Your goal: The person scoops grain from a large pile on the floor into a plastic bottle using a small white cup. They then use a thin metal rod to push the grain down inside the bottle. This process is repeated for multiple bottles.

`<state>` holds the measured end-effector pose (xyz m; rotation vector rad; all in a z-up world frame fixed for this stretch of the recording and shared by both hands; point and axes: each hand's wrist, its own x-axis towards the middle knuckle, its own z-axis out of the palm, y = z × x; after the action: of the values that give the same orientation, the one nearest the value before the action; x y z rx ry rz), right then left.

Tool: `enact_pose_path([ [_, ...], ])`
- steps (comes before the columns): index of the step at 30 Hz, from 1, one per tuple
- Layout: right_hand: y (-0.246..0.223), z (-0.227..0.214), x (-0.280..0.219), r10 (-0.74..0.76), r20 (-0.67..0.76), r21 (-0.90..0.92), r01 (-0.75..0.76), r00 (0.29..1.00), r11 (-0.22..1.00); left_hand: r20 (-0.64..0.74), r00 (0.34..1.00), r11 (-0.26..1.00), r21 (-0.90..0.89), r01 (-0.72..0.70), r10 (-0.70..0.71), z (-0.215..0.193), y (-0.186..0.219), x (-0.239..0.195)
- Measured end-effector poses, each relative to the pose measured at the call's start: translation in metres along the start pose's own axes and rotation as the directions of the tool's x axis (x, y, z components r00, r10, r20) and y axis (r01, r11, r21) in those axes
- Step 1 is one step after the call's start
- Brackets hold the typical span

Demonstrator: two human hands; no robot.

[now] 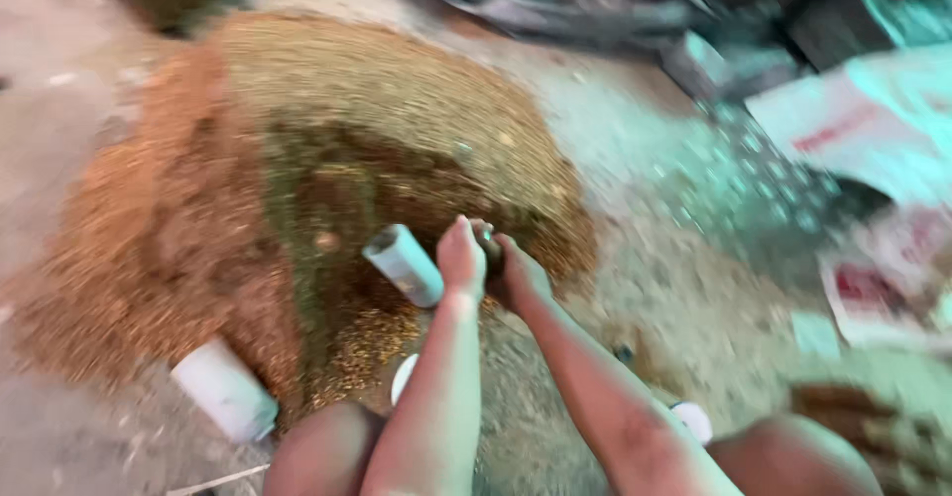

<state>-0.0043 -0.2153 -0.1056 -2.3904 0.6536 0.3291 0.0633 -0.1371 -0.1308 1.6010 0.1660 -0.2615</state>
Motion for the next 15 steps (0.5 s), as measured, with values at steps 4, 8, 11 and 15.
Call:
enact_pose_path([
  [4,0.033,-0.002,0.008,0.083,-0.064,0.209,-0.068,0.995,0.976,-0.037,0.999,0.990,-0.143,0.002,-0.008,0.045,0.013,-0.020],
  [8,0.061,-0.018,0.012,0.147,-0.107,0.289,-0.111,0.983,0.951,0.070,0.997,0.998,-0.055,-0.014,0.017,0.078,-0.008,-0.014],
  [11,0.080,-0.048,0.003,0.183,-0.134,0.308,-0.135,0.974,0.942,0.118,0.992,0.974,-0.225,-0.025,0.053,0.121,-0.025,-0.013],
  [15,0.148,-0.041,-0.011,0.502,-0.019,0.769,-0.309,0.864,0.560,0.195,0.976,0.995,-0.002,-0.097,0.095,0.189,-0.046,-0.044],
])
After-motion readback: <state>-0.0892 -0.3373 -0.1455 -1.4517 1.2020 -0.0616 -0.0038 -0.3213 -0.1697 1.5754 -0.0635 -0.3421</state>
